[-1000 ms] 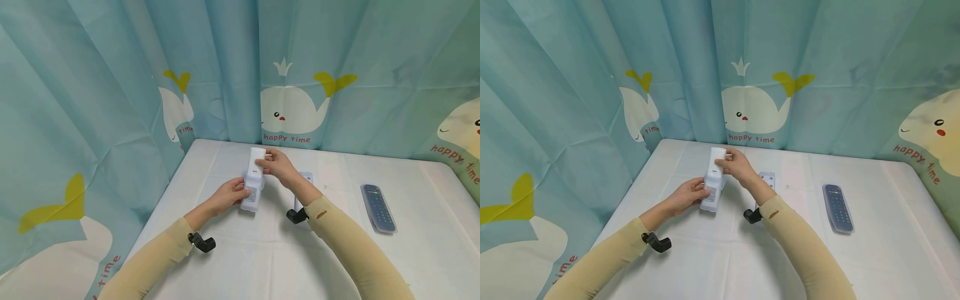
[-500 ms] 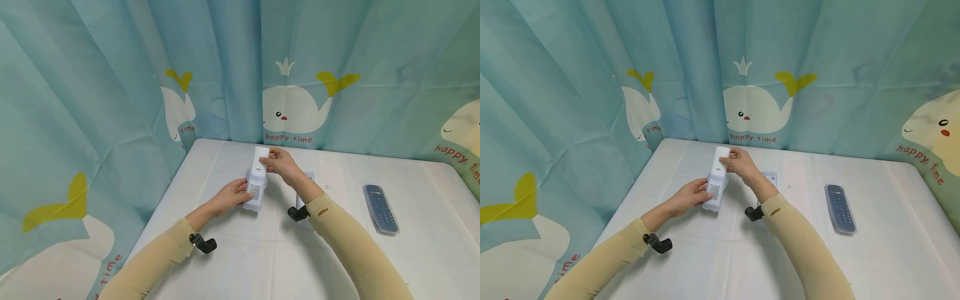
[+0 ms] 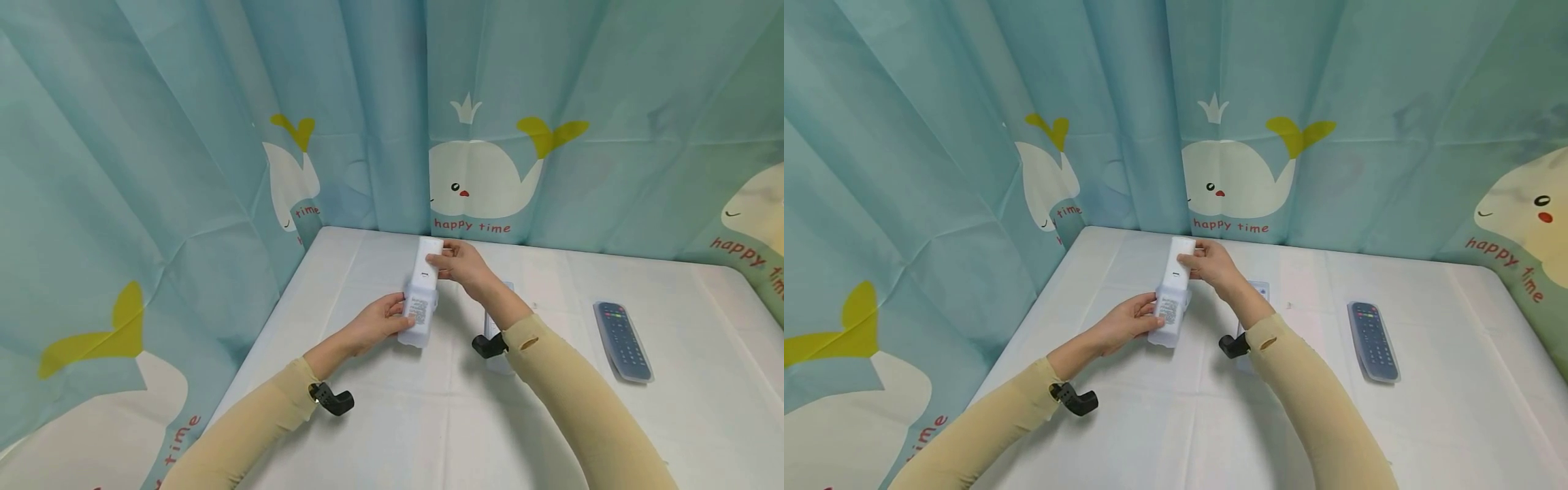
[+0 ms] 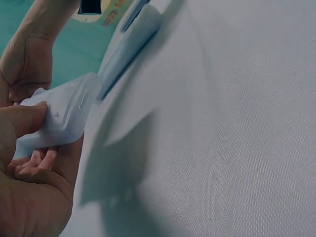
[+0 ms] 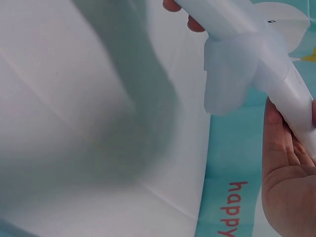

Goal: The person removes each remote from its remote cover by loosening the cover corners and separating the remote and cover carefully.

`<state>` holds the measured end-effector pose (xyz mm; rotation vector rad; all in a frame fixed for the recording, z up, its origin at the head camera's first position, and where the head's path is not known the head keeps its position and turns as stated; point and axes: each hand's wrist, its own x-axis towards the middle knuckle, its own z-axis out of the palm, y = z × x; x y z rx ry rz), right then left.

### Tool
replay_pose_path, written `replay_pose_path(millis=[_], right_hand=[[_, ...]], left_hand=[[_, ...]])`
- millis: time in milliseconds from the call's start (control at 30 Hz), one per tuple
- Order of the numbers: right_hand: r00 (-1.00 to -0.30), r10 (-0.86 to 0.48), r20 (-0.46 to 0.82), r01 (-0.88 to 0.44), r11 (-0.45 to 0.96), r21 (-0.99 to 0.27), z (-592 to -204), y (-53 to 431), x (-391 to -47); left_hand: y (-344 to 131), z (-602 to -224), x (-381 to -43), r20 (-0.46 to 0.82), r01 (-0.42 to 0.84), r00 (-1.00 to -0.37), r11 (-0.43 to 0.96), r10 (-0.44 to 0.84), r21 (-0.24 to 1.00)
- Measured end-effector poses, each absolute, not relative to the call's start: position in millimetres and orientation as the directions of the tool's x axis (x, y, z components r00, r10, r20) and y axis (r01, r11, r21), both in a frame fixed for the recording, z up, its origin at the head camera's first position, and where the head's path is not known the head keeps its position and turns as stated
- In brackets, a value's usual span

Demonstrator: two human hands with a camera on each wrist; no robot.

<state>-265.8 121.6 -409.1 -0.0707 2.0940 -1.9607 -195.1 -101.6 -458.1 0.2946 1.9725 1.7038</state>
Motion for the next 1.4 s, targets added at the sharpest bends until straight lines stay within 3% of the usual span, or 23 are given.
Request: replay_pose_path(millis=[567, 1400], right_hand=[[-0.964, -0.219, -0.15, 0.137, 0.071, -0.988, -407.3, 126.8, -267.9], [-0.964, -0.197, -0.177, 0.166, 0.067, -0.984, -403.5, 137.3, -270.5]], left_hand=[[-102.0, -458.8, -194.5, -0.231, -0.146, -0.837, 0.205, 0.495, 0.968], [-107.0, -457.7, -188.4, -0.19, -0.147, -0.762, 0.121, 0.619, 0.982]])
